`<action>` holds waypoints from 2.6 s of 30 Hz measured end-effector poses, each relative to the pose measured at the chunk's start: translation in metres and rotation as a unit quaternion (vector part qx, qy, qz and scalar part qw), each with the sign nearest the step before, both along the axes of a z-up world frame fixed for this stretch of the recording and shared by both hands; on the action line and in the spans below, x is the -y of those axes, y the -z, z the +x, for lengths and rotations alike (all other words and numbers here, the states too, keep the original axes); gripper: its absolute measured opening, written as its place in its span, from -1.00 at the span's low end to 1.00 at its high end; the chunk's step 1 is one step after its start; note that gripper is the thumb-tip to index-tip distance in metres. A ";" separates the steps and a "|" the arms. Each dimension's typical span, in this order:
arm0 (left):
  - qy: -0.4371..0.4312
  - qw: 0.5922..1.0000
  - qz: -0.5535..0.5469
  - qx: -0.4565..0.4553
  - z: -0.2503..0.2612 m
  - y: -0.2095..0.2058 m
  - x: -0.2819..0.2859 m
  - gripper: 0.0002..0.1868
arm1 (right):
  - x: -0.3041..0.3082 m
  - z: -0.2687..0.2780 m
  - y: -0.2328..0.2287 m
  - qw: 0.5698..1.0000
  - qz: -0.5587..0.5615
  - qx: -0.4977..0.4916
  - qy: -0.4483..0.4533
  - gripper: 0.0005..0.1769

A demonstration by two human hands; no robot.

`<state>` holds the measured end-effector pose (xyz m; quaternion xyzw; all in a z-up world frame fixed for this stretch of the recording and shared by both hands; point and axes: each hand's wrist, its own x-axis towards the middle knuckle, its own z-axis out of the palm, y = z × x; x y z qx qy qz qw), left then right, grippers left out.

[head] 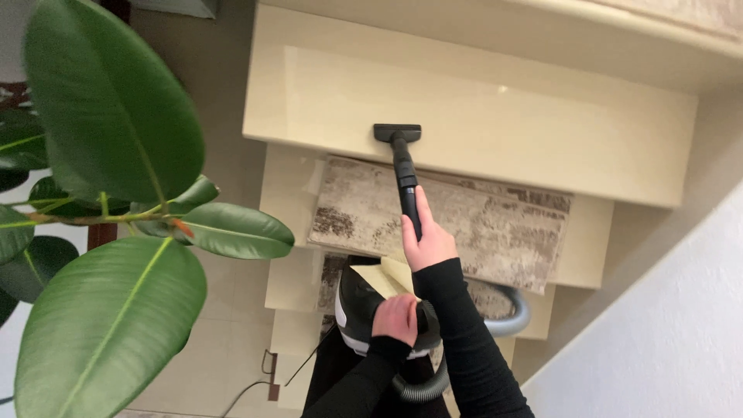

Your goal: Vacuuming stairs and a landing area, including lifting and cleaning under small rugs.

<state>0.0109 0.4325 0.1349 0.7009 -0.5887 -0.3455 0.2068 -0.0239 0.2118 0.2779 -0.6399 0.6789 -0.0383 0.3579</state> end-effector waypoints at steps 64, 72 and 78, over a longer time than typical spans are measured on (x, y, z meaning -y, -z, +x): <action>0.104 0.964 -0.185 0.159 0.008 -0.017 0.066 -0.76 | -0.196 -0.458 0.005 0.924 0.120 0.066 0.357 -0.21; 0.431 0.813 -0.222 0.323 -0.167 -0.136 0.341 -0.54 | -0.344 -0.417 0.087 0.880 0.155 0.084 0.441 -0.18; 0.349 0.515 -0.705 0.341 -0.250 -0.316 0.429 -0.81 | -0.337 -0.418 0.061 0.894 0.205 0.074 0.391 -0.16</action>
